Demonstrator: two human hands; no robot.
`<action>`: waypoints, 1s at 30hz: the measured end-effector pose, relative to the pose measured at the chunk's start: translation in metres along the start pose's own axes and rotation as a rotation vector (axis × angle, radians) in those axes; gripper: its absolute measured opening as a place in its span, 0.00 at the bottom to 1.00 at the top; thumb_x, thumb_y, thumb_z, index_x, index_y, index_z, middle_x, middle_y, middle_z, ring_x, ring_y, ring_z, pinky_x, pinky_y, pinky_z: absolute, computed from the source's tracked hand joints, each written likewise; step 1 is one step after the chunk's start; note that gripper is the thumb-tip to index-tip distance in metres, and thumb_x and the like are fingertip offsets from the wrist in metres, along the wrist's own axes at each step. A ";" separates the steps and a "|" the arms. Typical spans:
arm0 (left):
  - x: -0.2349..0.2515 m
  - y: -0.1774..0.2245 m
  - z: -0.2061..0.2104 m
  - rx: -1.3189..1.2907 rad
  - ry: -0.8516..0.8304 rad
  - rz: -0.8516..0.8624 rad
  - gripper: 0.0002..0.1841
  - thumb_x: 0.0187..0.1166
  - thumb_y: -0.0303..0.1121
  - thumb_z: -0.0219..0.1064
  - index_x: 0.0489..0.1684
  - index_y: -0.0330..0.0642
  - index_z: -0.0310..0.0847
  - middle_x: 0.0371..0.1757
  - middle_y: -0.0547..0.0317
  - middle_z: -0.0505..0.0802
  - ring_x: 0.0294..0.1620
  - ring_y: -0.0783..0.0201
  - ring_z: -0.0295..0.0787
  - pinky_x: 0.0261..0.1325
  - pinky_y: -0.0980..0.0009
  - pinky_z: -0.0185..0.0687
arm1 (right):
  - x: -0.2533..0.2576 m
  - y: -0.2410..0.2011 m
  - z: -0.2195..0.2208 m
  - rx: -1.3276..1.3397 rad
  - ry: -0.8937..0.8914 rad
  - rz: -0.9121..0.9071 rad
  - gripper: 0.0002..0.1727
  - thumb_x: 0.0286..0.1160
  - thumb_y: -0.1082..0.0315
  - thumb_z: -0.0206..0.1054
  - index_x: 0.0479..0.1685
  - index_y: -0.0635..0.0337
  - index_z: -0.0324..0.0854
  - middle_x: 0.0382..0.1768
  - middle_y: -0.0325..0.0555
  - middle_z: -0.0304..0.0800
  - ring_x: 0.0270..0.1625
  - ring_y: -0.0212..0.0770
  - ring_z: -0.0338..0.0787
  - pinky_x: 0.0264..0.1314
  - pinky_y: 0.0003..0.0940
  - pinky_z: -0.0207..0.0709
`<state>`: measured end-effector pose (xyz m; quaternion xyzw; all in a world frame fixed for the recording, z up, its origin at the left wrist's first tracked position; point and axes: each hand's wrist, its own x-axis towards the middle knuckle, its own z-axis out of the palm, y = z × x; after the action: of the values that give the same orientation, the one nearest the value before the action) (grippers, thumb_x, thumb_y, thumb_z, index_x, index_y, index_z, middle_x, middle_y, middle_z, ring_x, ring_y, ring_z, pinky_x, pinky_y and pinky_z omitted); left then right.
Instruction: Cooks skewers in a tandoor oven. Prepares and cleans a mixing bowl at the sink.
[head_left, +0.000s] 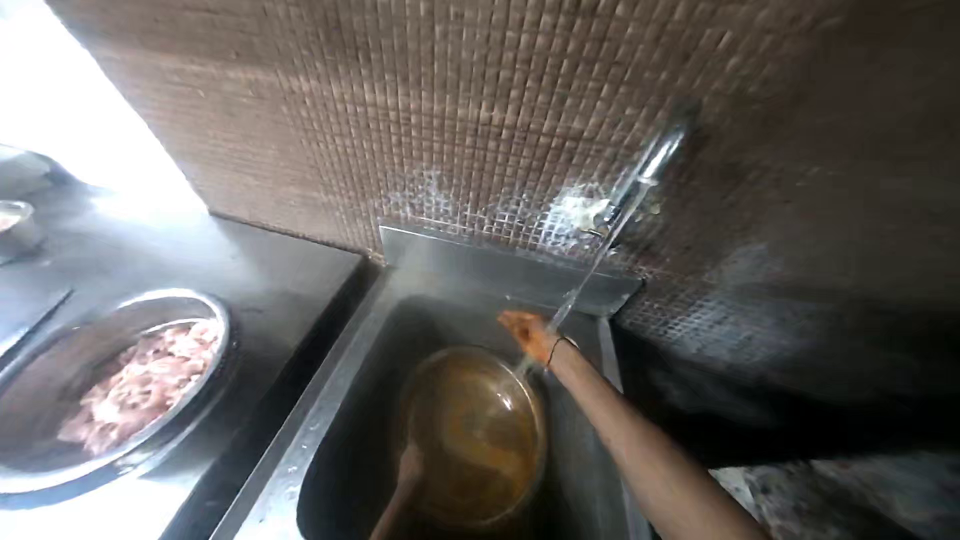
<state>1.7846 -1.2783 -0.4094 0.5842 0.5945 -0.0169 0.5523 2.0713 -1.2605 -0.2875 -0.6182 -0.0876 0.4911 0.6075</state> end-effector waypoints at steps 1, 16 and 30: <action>0.009 0.000 0.004 -0.048 0.005 0.035 0.25 0.87 0.37 0.64 0.81 0.38 0.73 0.73 0.35 0.85 0.75 0.39 0.82 0.77 0.42 0.74 | 0.000 0.007 -0.002 -0.153 -0.019 -0.015 0.11 0.88 0.72 0.55 0.58 0.66 0.80 0.42 0.44 0.88 0.33 0.28 0.80 0.37 0.23 0.74; 0.035 0.005 0.018 -0.451 -0.046 -0.157 0.17 0.90 0.33 0.60 0.70 0.34 0.80 0.62 0.41 0.90 0.57 0.52 0.89 0.60 0.55 0.84 | 0.018 0.077 -0.020 -0.107 0.134 0.090 0.16 0.87 0.77 0.56 0.70 0.69 0.75 0.57 0.56 0.87 0.51 0.41 0.88 0.55 0.35 0.83; 0.037 0.181 0.101 -1.371 -0.412 -0.038 0.27 0.91 0.58 0.45 0.53 0.42 0.78 0.35 0.52 0.90 0.33 0.60 0.89 0.36 0.62 0.88 | 0.024 0.087 -0.011 -0.932 0.132 -0.248 0.18 0.88 0.62 0.58 0.64 0.61 0.86 0.58 0.57 0.92 0.64 0.52 0.89 0.71 0.52 0.77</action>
<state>1.9889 -1.2631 -0.3605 0.0799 0.3651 0.2408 0.8957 2.0490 -1.2721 -0.3748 -0.8390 -0.3325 0.2835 0.3243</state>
